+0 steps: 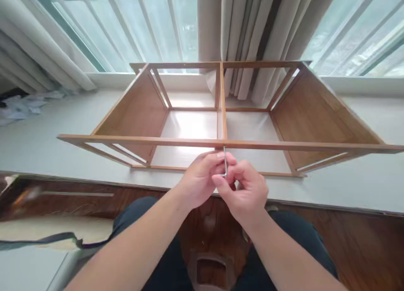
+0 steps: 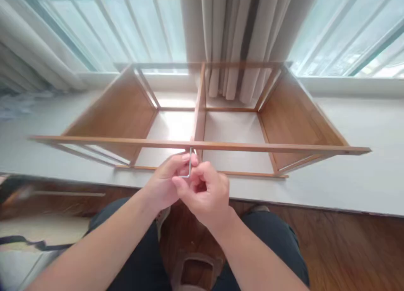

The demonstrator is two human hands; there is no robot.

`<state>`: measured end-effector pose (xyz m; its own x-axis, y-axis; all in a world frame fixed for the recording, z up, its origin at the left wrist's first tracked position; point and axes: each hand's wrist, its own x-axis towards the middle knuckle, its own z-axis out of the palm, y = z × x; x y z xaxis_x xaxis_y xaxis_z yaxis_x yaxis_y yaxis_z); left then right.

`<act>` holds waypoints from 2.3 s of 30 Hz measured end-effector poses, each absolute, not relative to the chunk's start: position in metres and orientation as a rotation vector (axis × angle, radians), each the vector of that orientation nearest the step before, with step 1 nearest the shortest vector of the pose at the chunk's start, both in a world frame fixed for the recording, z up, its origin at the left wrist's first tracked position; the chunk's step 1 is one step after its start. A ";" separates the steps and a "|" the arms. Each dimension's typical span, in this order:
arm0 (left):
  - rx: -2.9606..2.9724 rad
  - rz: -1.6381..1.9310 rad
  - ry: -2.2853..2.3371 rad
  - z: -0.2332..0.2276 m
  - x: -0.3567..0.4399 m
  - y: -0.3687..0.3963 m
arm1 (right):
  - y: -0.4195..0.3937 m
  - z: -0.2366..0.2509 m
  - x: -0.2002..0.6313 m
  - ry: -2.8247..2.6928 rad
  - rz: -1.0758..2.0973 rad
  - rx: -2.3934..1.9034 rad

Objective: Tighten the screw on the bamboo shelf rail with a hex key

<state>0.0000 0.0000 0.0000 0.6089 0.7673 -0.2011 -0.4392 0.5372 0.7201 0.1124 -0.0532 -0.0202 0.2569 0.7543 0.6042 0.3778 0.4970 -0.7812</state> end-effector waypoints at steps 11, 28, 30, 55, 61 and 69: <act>0.592 0.759 0.574 0.003 0.005 -0.001 | -0.053 -0.020 0.114 -1.389 0.266 -1.153; 0.440 0.819 0.507 -0.003 0.013 -0.009 | -0.052 -0.023 0.122 -1.477 0.134 -1.146; 0.431 0.822 0.494 -0.004 0.014 -0.009 | -0.052 -0.023 0.122 -1.478 0.133 -1.153; 0.517 0.806 0.505 -0.001 0.013 -0.004 | -0.051 -0.016 0.122 -1.447 0.208 -1.146; 0.529 0.792 0.484 -0.003 0.013 -0.003 | -0.051 -0.016 0.123 -1.458 0.197 -1.150; 0.542 0.794 0.518 -0.005 0.012 -0.003 | -0.051 -0.018 0.123 -1.443 0.241 -1.162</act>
